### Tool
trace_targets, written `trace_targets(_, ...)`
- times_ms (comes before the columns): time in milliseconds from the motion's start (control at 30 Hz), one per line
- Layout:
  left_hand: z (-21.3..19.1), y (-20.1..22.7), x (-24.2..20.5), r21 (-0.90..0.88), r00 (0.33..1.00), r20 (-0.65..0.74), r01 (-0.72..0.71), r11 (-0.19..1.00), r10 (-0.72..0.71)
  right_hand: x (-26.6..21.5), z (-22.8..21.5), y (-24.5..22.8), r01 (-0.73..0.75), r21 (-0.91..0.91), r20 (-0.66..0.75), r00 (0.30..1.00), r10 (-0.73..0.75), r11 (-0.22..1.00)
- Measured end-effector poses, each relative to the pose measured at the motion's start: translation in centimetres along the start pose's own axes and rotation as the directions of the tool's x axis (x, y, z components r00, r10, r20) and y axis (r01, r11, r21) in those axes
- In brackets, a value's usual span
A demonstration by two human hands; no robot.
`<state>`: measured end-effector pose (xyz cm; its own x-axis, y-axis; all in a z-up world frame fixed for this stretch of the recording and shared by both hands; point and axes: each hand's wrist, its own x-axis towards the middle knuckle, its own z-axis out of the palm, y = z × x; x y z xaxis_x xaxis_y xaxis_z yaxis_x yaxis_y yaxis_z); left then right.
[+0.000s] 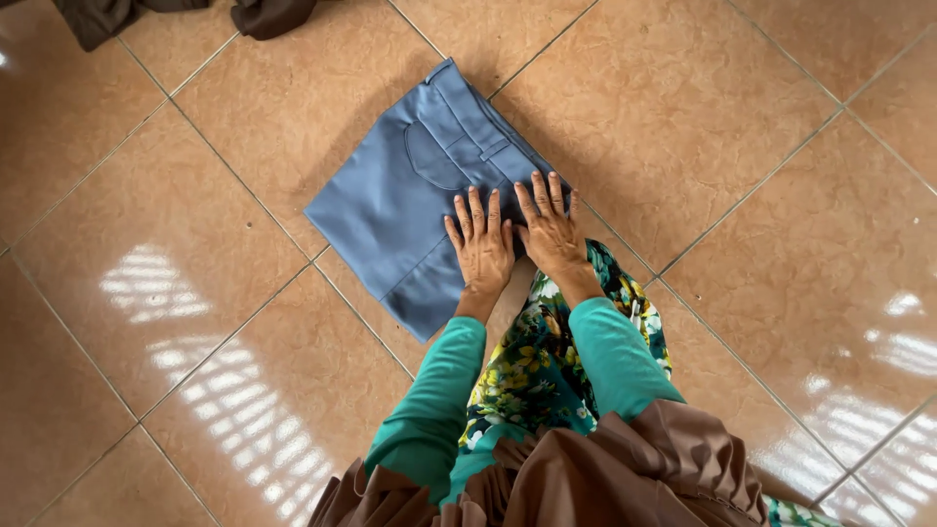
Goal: Folding blue fabric trousers into neat rectangular shapes while sitting on the floor.
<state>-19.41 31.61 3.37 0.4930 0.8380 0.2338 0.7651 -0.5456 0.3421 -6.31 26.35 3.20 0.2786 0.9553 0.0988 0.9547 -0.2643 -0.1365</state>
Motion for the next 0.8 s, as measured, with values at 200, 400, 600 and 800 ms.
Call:
trace_targets(200, 0.6, -0.2, 0.1, 0.058, 0.999, 0.054, -0.003, 0.998, 0.000, 0.3, 1.2, 0.3, -0.050, 0.001, 0.139, 0.989, 0.050, 0.999)
trace_targets(400, 2.2, 2.2, 1.6, 0.013, 0.998, -0.030, -0.061, 0.998, 0.061, -0.2, 1.2, 2.4, -0.101, 0.040, -0.077, 0.992, 0.104, 0.994)
trace_targets(600, 3.5, 9.2, 3.1, -0.011, 0.983, 0.009, -0.185, 0.983, 0.185, -4.0, -0.1, 10.4, -0.294, 0.033, -0.219, 0.931, 0.294, 0.955)
trace_targets(800, 6.5, 12.5, 3.3, 0.036, 0.949, 0.019, -0.315, 0.948, 0.315, -9.3, 0.7, 15.1, -0.506, 0.142, -0.048, 0.855, 0.516, 0.851)
